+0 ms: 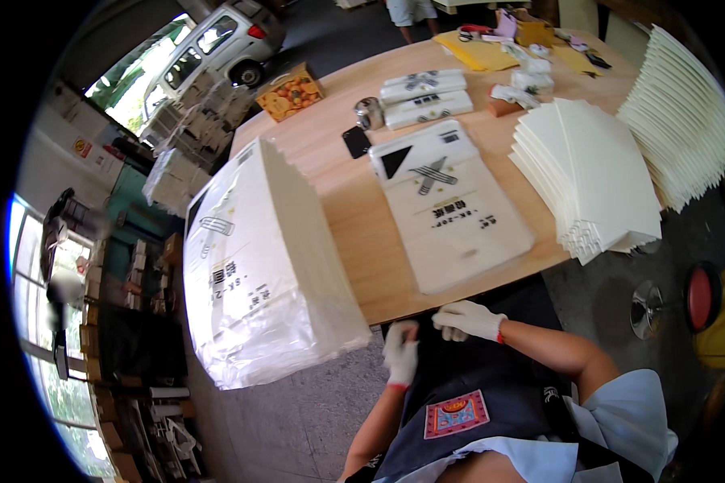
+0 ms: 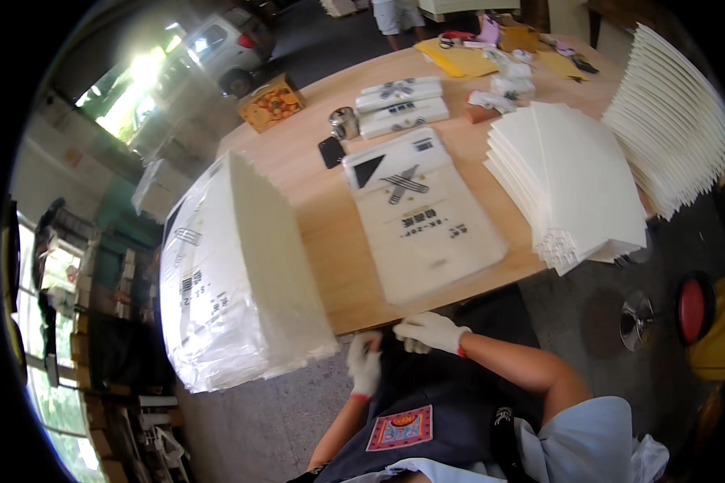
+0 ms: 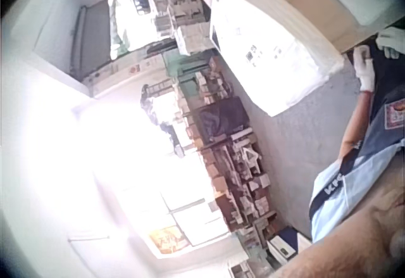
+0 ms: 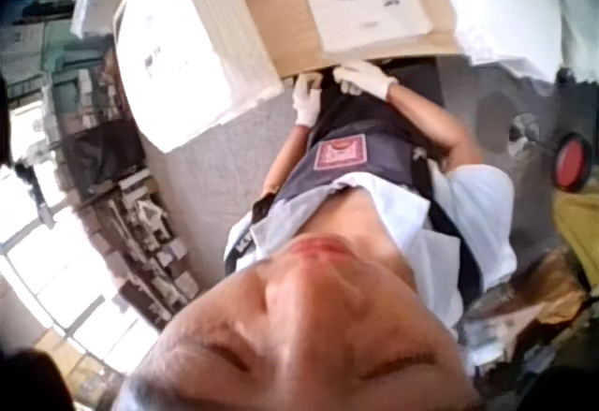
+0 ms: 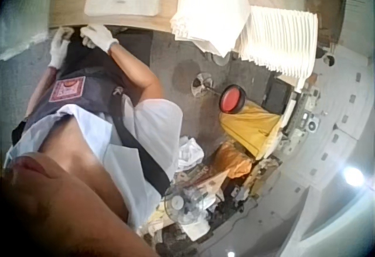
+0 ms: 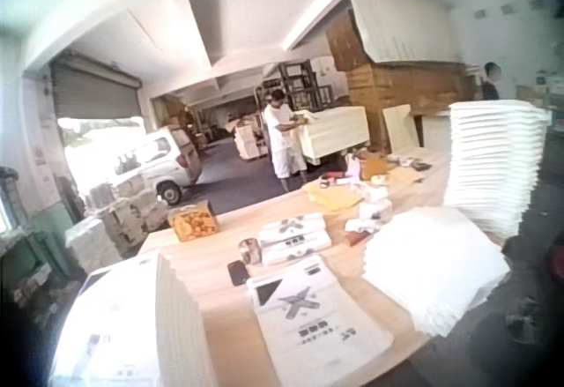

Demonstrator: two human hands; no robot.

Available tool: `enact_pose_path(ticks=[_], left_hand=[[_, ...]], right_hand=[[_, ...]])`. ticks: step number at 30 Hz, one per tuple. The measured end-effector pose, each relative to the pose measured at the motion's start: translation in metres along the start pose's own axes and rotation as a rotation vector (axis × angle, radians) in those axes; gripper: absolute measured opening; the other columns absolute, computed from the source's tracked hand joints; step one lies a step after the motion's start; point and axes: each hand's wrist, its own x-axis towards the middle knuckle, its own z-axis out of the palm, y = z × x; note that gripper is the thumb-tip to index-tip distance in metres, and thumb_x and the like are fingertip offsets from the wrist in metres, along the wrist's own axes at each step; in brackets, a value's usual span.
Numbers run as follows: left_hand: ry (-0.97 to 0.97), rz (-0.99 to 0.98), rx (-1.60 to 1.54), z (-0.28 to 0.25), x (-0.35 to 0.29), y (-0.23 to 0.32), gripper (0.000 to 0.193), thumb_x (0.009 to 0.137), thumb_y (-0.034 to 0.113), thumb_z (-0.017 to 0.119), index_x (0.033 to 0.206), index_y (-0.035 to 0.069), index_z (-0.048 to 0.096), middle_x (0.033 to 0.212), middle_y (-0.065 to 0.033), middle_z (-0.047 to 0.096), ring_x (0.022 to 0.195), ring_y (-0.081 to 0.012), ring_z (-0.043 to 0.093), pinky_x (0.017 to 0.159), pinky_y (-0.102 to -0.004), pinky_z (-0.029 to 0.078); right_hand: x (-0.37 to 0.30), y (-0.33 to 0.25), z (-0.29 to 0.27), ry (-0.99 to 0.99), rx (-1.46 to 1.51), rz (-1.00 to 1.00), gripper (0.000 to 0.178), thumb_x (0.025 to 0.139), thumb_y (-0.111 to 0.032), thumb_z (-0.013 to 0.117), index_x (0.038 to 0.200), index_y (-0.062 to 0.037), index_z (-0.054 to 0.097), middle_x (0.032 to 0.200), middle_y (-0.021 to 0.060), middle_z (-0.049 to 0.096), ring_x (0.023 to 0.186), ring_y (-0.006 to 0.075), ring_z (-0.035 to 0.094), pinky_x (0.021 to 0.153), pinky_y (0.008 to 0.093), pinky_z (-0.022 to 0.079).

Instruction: The person repeatedly picks up stacks of white paper sheets from a table and places them into clear plastic packaging bags. They then fold the top of the bags to seal the contents. The process is repeated continuously with multiple stacks of paper.

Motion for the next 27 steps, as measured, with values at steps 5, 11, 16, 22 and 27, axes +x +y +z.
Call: enact_pose_path(ticks=[5,11,16,22,27], left_hand=[[-0.27,0.296,0.336,0.098,0.101,0.043,0.015,0.084,0.026,0.061,0.09,0.011,0.06,0.089,-0.0086,0.06,0.086,-0.0299,0.057,0.075,-0.0438,0.046],[-0.566,0.231,0.606,0.141,0.158,0.029,0.01,0.079,0.025,0.062,0.077,0.015,0.065,0.094,-0.0073,0.061,0.091,-0.0295,0.057,0.081,-0.0416,0.046],[-0.711,0.179,0.489,0.132,0.172,0.04,0.017,0.081,0.023,0.06,0.085,0.009,0.067,0.093,-0.0129,0.063,0.091,-0.0312,0.059,0.08,-0.0416,0.045],[-0.634,0.305,0.691,0.136,0.166,0.041,0.011,0.082,0.018,0.059,0.085,0.008,0.064,0.091,-0.0104,0.064,0.09,-0.0277,0.06,0.078,-0.0385,0.046],[-0.648,-0.072,0.163,0.14,0.177,0.038,0.014,0.085,0.002,0.05,0.09,0.002,0.063,0.082,-0.0048,0.062,0.084,-0.0151,0.059,0.075,-0.0299,0.049]], right_hand=[[-0.055,0.055,-0.022,0.223,0.14,0.079,0.032,0.091,-0.035,0.052,0.093,-0.0039,0.062,0.076,0.0067,0.064,0.062,0.013,0.058,0.058,0.0253,0.048],[-0.078,0.068,-0.036,0.38,0.241,0.021,0.031,0.091,-0.034,0.051,0.092,-0.005,0.062,0.076,0.0062,0.064,0.061,0.0121,0.058,0.057,0.0251,0.048],[-0.068,0.051,-0.055,0.384,0.274,-0.064,0.031,0.091,-0.034,0.052,0.092,-0.0053,0.062,0.075,0.0059,0.064,0.06,0.0115,0.057,0.055,0.0239,0.048],[-0.043,0.031,-0.068,0.407,0.256,-0.165,0.034,0.091,-0.035,0.052,0.096,-0.0026,0.061,0.077,0.0068,0.065,0.061,0.0117,0.058,0.056,0.0239,0.048],[-0.031,0.028,-0.08,0.298,0.339,-0.121,0.038,0.089,-0.039,0.054,0.102,-0.0041,0.061,0.084,0.0064,0.063,0.068,0.0118,0.057,0.059,0.0248,0.047]])
